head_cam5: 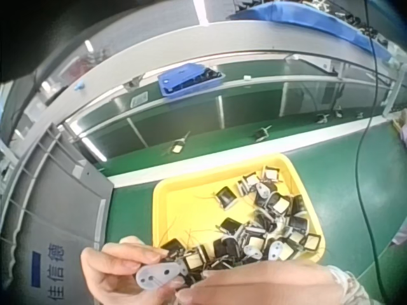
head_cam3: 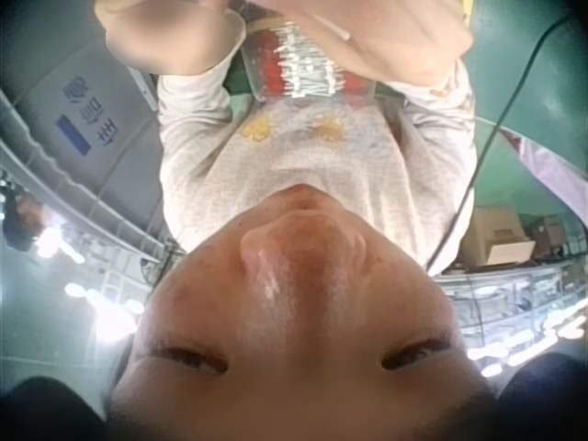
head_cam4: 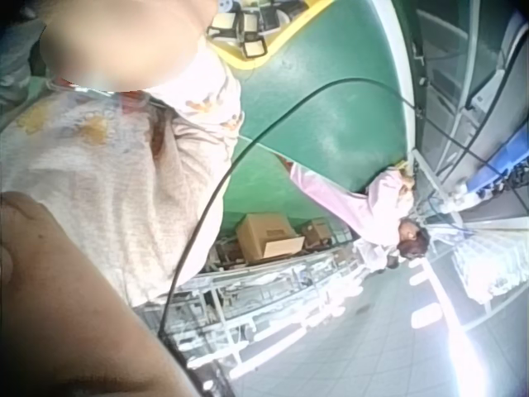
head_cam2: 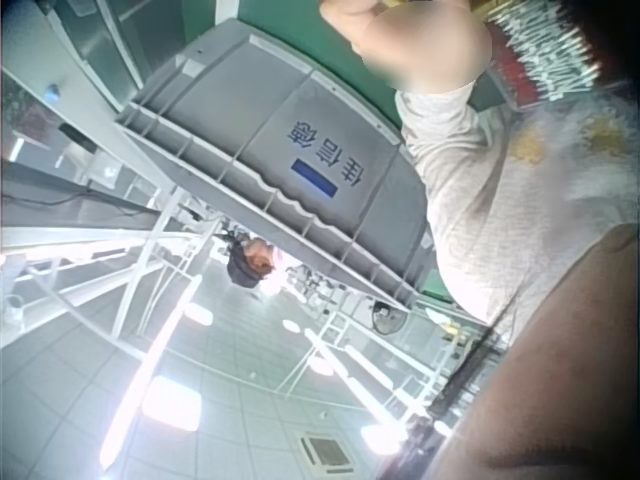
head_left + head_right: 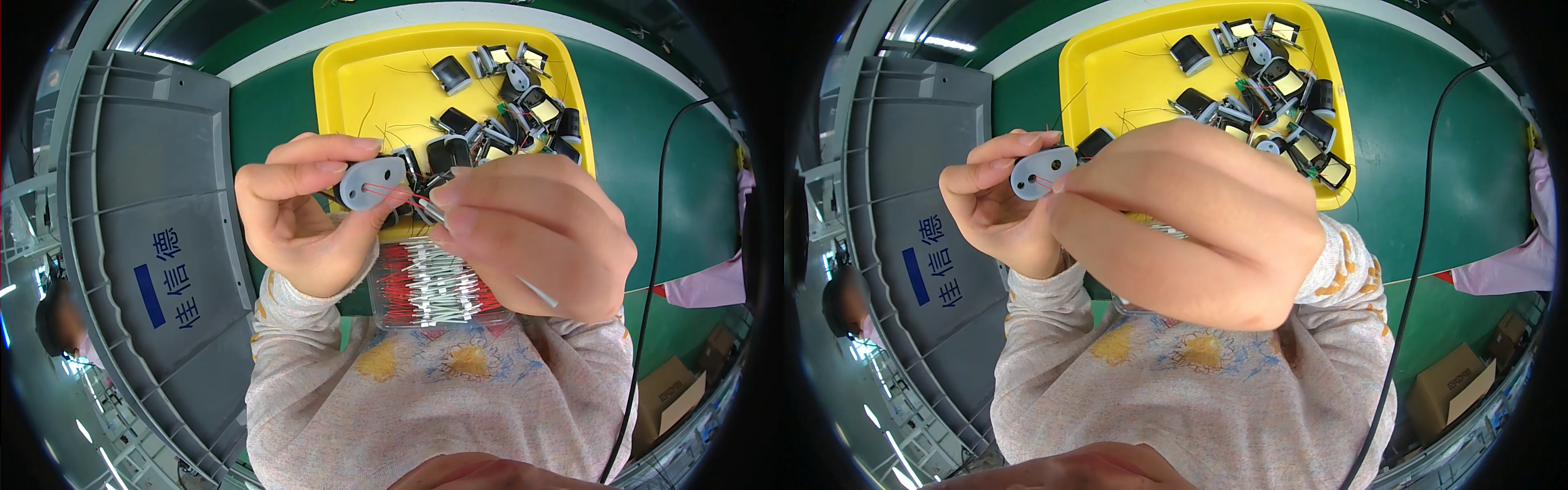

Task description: The person uses a small metal tool to manipulate red wires on small electronic components. They pick up each component from a yellow tray, insert the tool into a hole, and then place the component back into the tray. The process is repeated for multiple units.

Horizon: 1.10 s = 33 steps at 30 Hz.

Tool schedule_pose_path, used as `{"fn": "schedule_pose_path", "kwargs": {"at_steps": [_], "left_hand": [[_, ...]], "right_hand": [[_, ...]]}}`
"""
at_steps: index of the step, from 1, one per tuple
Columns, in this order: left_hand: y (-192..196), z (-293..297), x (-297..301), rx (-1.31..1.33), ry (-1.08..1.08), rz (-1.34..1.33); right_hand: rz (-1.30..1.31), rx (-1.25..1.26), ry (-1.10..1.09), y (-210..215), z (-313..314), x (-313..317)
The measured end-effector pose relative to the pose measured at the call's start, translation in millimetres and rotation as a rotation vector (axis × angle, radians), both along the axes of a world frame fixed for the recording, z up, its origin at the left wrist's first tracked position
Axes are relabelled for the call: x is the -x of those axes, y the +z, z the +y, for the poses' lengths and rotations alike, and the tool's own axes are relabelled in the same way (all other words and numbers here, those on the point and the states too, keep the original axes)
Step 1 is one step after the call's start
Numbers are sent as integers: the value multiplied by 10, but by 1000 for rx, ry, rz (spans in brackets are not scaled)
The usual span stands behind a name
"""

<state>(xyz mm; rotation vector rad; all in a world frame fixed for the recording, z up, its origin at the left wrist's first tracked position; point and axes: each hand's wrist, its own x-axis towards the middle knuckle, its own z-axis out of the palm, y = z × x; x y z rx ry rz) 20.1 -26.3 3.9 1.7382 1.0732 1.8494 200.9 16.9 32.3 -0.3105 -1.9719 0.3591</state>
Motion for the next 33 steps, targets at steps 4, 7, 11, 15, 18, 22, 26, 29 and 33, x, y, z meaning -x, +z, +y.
{"fn": "schedule_pose_path", "kwargs": {"at_steps": [4,7,11,15,18,22,26,29,33], "left_hand": [[-6,10,4,-18,-6,11],[10,12,0,-30,-17,12],[14,44,10,-67,-48,30],[6,43,10,-79,-47,35],[9,46,6,-76,-52,27],[27,27,3,-60,-57,25],[31,24,0,-45,-97,-16],[22,27,16,-45,-132,-48],[29,15,17,-30,-145,-66]], "right_hand": [[80,55,17,-25,-36,52],[43,59,86,-45,5,-9],[72,115,121,-73,38,-34],[65,75,139,-82,52,-11],[78,71,153,-76,61,-3],[92,100,174,-71,65,-3],[108,121,191,-78,63,-8],[110,113,204,-85,72,-8],[105,91,187,-59,62,4]]}}
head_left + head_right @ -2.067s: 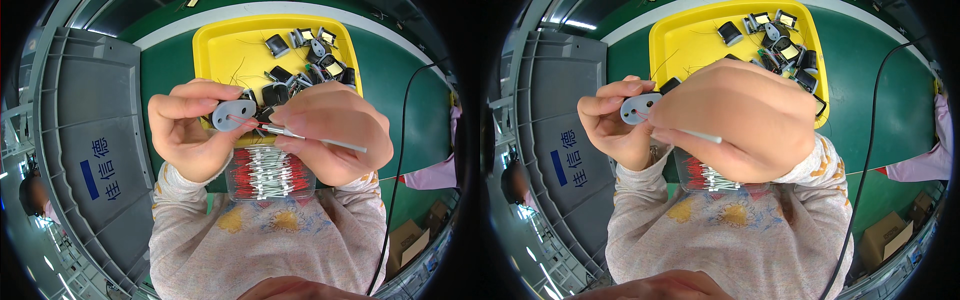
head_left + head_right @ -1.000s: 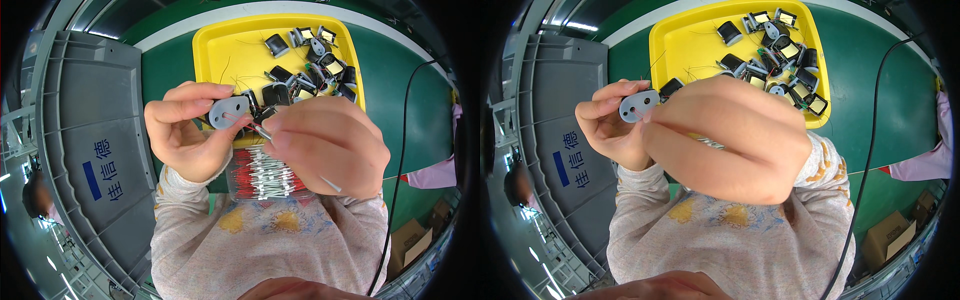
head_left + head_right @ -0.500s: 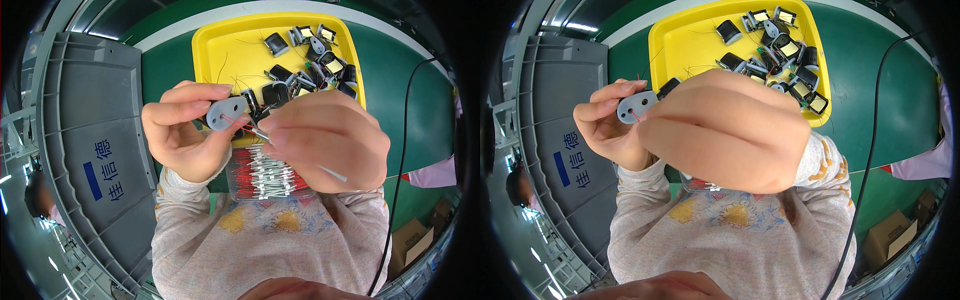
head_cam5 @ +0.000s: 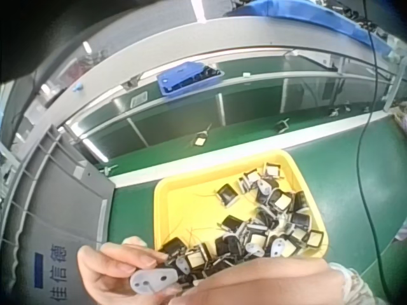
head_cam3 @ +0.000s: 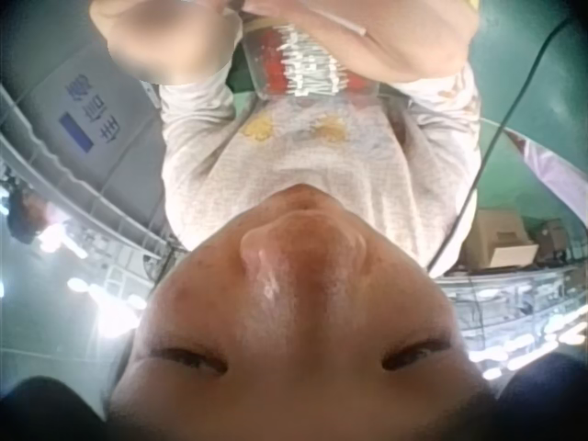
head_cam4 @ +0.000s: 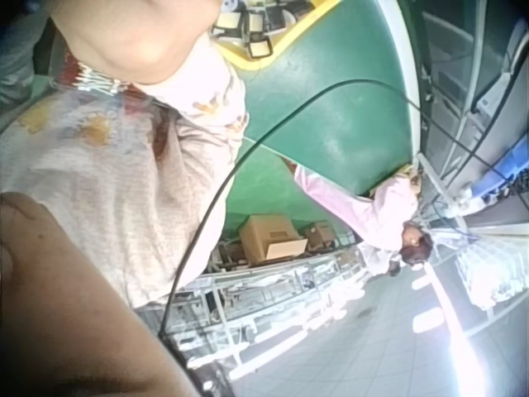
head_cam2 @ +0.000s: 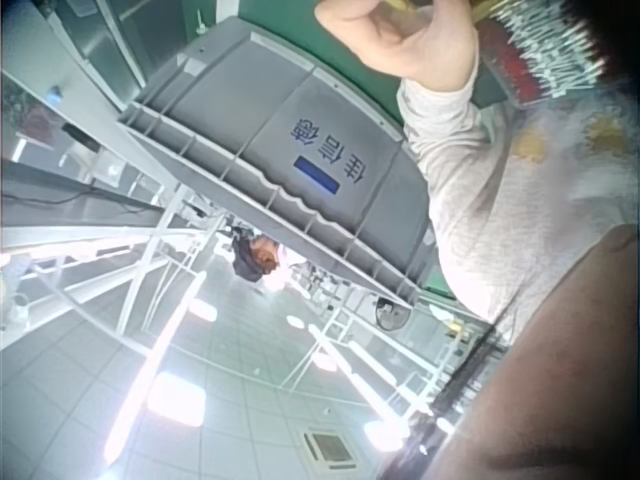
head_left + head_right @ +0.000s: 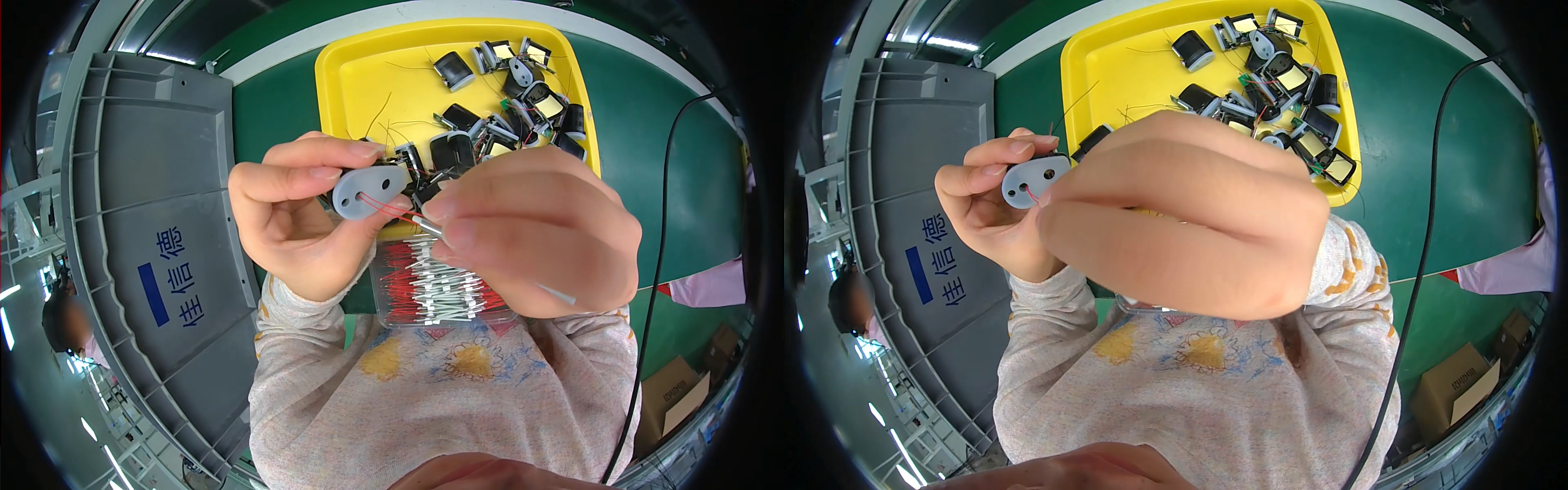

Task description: The person uses a small metal tool to manipulate red wires on small electronic components. They pick up each component from a yellow tray, insert the tool into a hole, and then place the component back into the tray. The process is repeated for multiple units.

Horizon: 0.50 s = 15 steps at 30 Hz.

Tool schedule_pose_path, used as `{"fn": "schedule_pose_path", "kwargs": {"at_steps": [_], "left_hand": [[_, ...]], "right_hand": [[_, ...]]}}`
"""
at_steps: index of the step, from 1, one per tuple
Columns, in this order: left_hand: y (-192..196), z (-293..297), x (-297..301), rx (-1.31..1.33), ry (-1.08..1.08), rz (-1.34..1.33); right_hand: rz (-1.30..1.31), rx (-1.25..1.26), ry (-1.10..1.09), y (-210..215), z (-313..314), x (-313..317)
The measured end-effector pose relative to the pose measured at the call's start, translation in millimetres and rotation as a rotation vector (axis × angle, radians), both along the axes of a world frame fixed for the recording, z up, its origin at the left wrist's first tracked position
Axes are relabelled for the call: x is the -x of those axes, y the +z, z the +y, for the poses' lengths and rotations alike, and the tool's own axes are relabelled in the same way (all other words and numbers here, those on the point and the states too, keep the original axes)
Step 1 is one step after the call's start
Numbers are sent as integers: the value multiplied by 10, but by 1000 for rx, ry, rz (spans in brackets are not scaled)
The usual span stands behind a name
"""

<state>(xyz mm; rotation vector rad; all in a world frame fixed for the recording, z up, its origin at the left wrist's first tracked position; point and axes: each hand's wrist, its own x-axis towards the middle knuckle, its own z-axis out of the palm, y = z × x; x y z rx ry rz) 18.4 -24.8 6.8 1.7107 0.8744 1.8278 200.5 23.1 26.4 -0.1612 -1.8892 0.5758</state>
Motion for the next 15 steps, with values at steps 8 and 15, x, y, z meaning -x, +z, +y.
{"fn": "schedule_pose_path", "kwargs": {"at_steps": [8,15], "left_hand": [[2,-21,-6,21,8,-16],[5,-38,-11,40,44,6]], "right_hand": [[30,-25,-91,4,-68,41],[12,-30,-55,-12,-36,14]]}}
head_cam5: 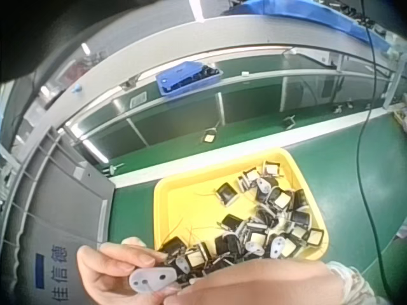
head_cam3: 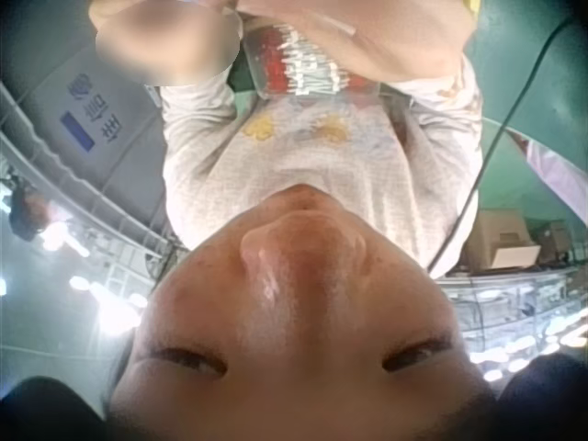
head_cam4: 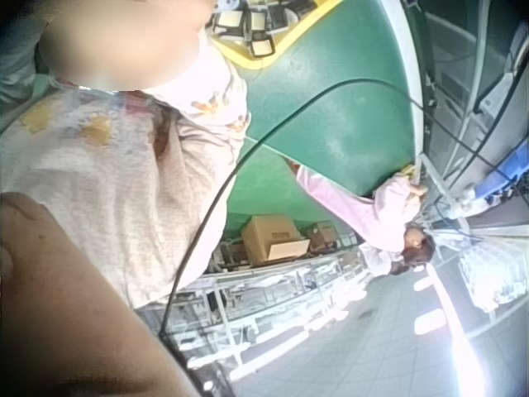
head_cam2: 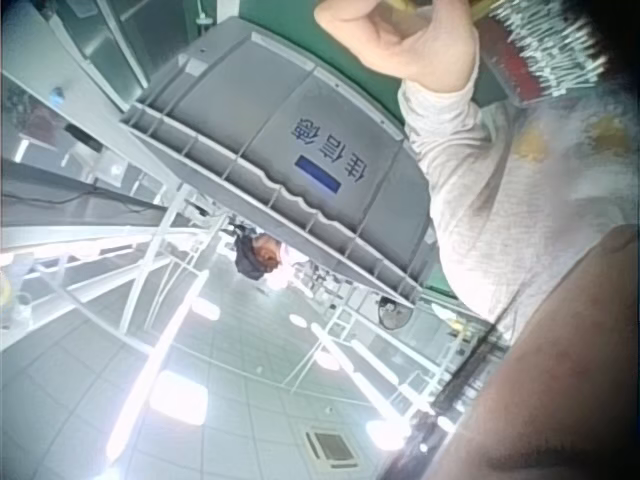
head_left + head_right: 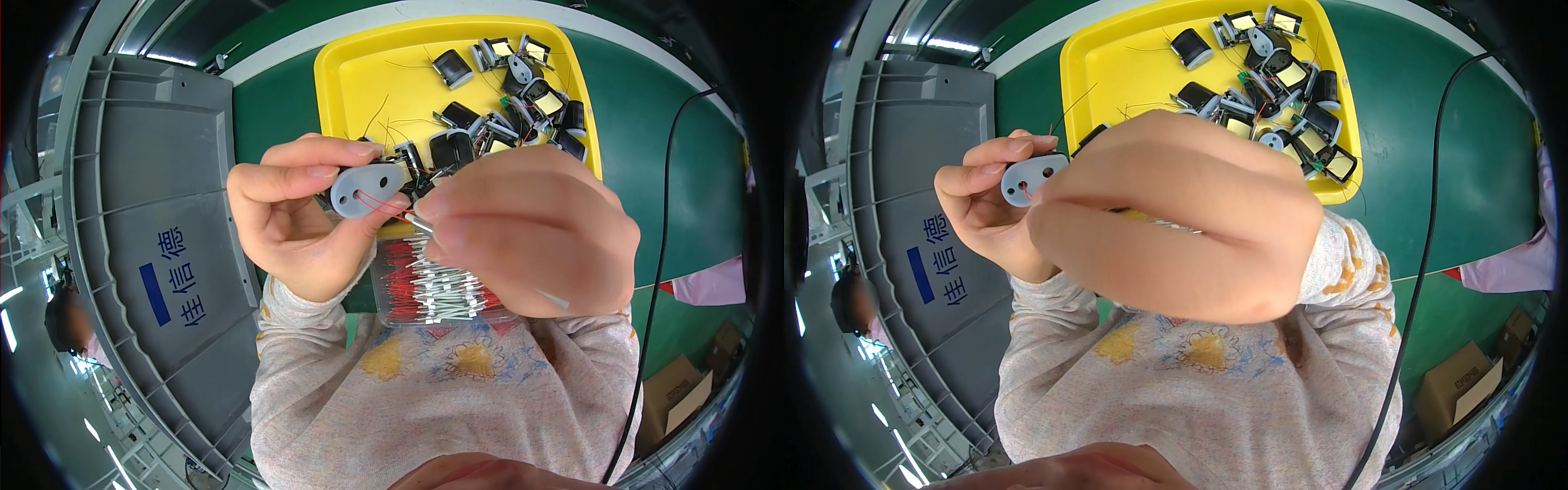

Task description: The person uses a small metal tool to manipulate red wires on small electronic components. They pick up each component from a yellow tray, insert the tool into a hole, and then place the component back into the tray. The process is repeated for multiple units.

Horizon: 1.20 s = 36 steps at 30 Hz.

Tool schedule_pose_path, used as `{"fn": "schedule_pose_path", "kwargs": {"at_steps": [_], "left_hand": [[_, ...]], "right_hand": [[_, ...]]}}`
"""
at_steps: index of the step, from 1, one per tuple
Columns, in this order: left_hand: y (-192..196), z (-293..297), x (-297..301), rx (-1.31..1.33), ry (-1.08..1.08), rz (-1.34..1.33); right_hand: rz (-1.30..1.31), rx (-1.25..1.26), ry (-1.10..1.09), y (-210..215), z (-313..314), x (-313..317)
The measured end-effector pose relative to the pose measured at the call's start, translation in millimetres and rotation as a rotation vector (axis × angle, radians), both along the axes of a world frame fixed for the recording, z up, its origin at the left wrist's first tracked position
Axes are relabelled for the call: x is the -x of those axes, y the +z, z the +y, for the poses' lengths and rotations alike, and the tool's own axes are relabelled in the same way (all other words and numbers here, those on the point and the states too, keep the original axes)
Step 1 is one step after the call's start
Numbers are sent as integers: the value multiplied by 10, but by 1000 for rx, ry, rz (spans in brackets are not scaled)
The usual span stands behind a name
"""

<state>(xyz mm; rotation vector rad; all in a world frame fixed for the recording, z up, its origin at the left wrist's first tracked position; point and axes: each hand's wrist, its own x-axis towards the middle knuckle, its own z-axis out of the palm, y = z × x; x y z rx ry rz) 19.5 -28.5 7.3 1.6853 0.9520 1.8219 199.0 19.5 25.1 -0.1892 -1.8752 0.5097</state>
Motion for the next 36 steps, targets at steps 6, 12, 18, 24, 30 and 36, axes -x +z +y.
{"fn": "schedule_pose_path", "kwargs": {"at_steps": [6,12,18,24,30,36], "left_hand": [[6,-14,0,12,24,23],[2,-23,-7,25,42,4],[8,-21,-17,25,42,-9],[-2,-16,-14,4,60,5],[-4,8,-23,-29,71,45],[-11,3,-17,-44,69,47]], "right_hand": [[12,19,37,-16,31,1],[6,87,54,-24,27,-16],[35,98,47,-37,27,-16],[-25,67,42,-22,39,-33],[-8,78,38,-45,30,-35],[5,125,69,-32,26,-24]]}}
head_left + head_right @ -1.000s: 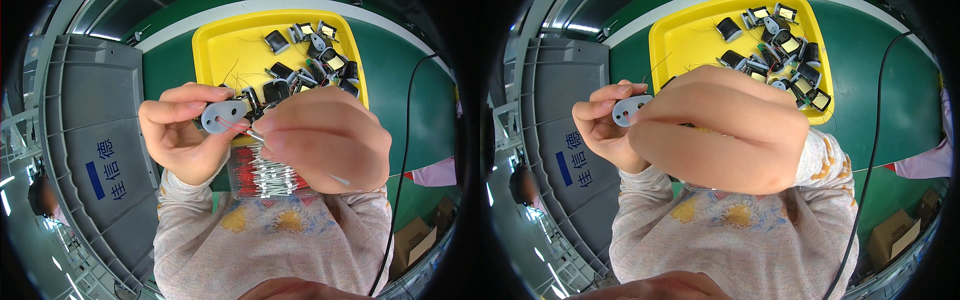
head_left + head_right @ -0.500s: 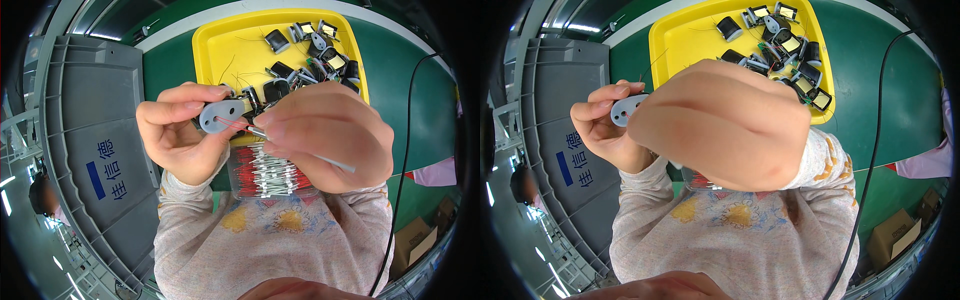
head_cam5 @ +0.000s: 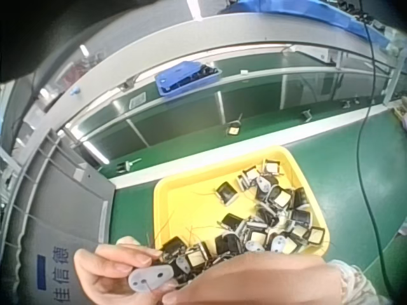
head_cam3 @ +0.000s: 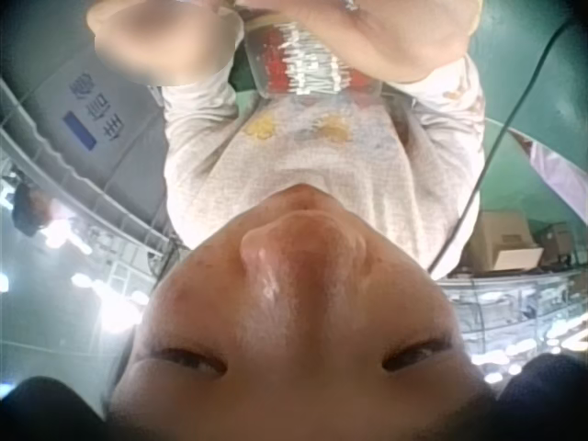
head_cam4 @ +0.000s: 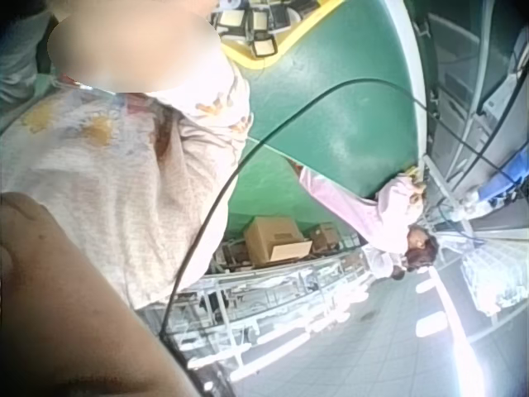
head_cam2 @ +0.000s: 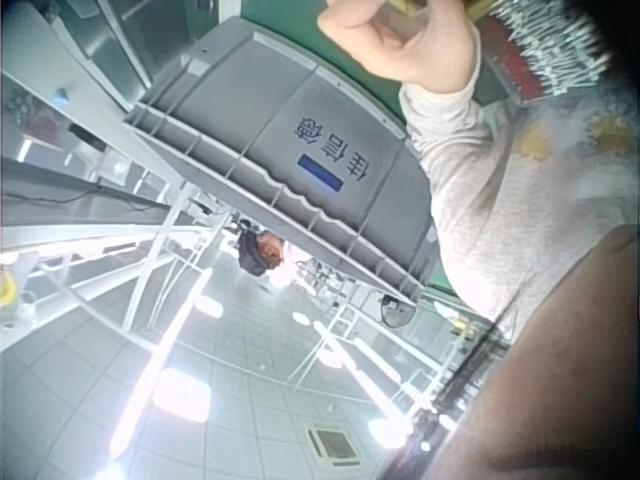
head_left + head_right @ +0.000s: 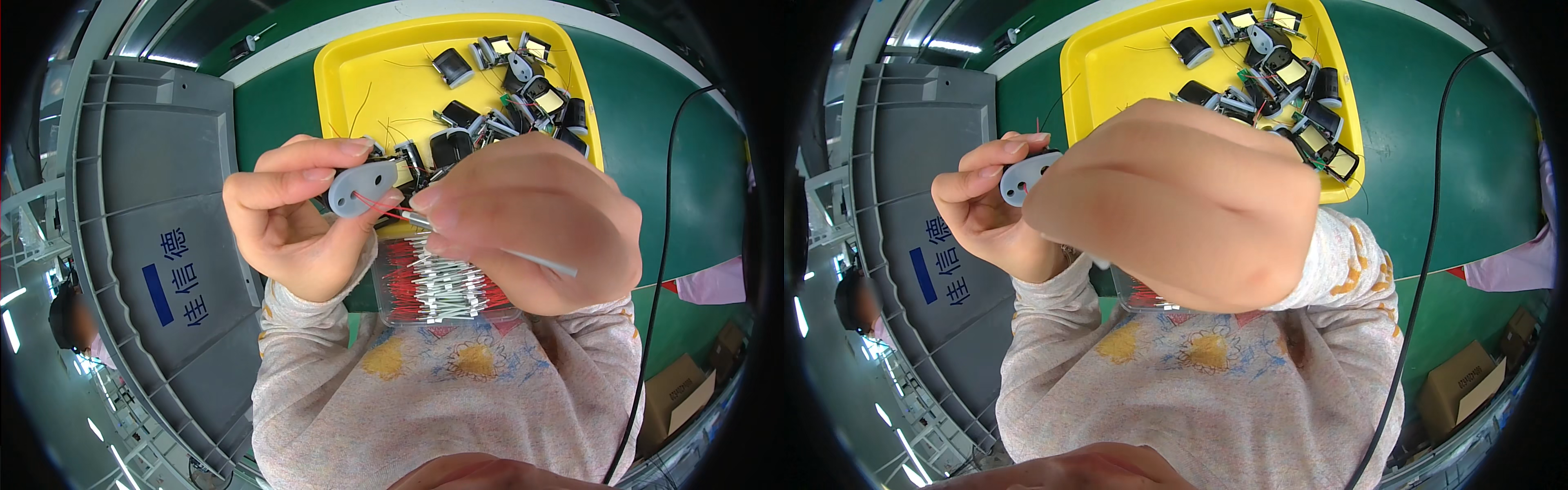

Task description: The person uses a small metal tool to manipulate red wires on small electronic components. They pick up each component from a yellow tray, insert the tool into a hole, and then place the component back into the tray. The process is repeated for multiple units.

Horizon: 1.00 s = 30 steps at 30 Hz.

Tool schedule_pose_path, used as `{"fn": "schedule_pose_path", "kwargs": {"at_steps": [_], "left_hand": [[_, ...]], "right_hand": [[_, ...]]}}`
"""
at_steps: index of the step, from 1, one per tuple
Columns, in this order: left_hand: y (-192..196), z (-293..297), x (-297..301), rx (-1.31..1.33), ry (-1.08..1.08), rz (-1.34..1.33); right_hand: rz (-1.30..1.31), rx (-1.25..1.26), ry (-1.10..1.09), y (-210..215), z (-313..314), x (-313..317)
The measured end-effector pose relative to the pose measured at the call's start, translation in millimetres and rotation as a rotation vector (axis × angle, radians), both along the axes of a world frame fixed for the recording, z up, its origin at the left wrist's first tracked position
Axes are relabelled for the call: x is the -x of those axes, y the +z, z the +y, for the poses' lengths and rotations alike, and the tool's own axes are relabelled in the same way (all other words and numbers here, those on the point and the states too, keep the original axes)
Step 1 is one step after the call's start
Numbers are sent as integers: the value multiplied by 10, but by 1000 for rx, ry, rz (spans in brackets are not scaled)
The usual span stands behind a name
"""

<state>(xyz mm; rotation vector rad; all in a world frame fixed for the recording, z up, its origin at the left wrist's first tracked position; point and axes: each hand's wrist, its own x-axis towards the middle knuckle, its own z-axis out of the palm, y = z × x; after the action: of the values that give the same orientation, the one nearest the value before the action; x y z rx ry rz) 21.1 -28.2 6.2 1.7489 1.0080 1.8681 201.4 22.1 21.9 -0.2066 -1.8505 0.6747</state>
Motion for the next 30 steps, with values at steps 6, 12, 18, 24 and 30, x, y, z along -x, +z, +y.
{"fn": "schedule_pose_path", "kwargs": {"at_steps": [6,12,18,24,30], "left_hand": [[-5,4,-13,-19,-1,-17],[7,8,-4,-23,-16,7],[5,12,-7,-43,-22,-12],[1,22,-12,-55,-4,-11],[14,10,-26,-55,16,-11]], "right_hand": [[15,44,-16,37,-24,19],[21,7,-5,30,-8,14],[21,0,-21,7,-8,16],[104,6,-157,126,-110,129],[-6,-167,-156,26,-67,48]]}}
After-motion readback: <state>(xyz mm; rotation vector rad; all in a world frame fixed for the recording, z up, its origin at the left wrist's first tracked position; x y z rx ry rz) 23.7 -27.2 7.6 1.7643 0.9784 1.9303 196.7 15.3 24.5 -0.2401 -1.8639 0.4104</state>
